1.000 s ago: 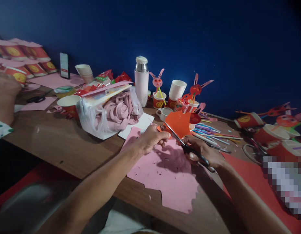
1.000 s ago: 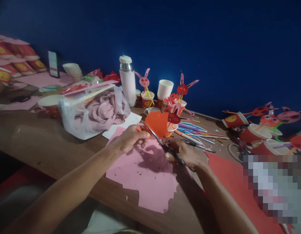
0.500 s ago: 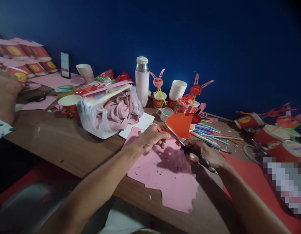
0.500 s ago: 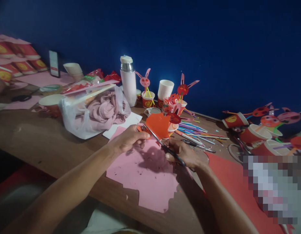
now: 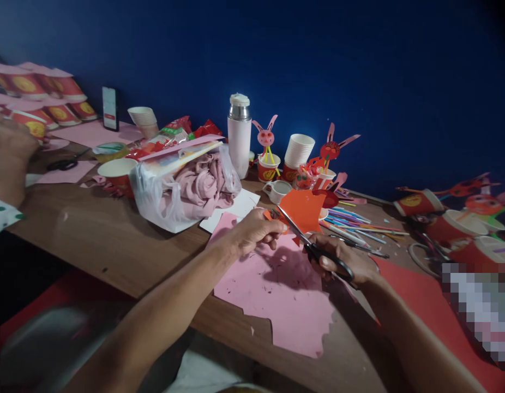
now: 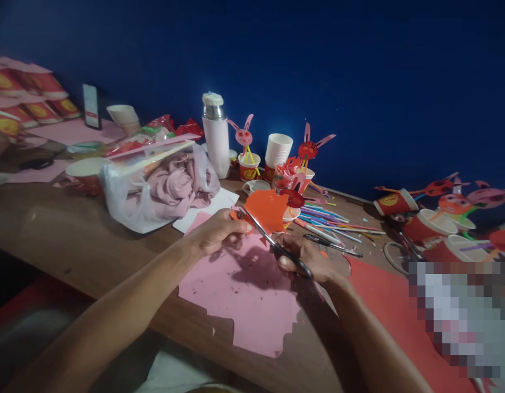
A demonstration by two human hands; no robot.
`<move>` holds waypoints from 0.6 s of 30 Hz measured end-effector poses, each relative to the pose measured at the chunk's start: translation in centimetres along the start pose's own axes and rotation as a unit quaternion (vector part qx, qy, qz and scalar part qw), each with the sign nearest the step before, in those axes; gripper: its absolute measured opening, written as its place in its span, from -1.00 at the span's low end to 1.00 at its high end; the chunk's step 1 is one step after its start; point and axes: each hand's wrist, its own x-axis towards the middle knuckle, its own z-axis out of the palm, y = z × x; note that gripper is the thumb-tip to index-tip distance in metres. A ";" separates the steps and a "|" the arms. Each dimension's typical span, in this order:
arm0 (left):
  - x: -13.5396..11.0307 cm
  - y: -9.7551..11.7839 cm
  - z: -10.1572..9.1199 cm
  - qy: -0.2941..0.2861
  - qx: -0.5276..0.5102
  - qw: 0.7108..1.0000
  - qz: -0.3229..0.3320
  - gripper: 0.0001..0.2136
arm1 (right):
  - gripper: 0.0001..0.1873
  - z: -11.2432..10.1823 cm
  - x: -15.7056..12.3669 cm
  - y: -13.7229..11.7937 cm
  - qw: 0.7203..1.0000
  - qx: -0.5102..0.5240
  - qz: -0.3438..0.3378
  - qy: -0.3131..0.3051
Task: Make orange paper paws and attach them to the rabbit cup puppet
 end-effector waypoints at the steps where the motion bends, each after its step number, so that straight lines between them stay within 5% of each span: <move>1: 0.0 0.0 0.0 0.000 0.001 1.000 -0.002 -0.89 | -0.46 0.0 0.0 0.0 1.000 0.000 0.002 0.001; 18: -0.2 0.7 0.5 -0.003 -0.009 1.000 -0.012 -0.90 | -0.48 -0.4 -0.3 0.5 1.000 -0.010 0.024 0.012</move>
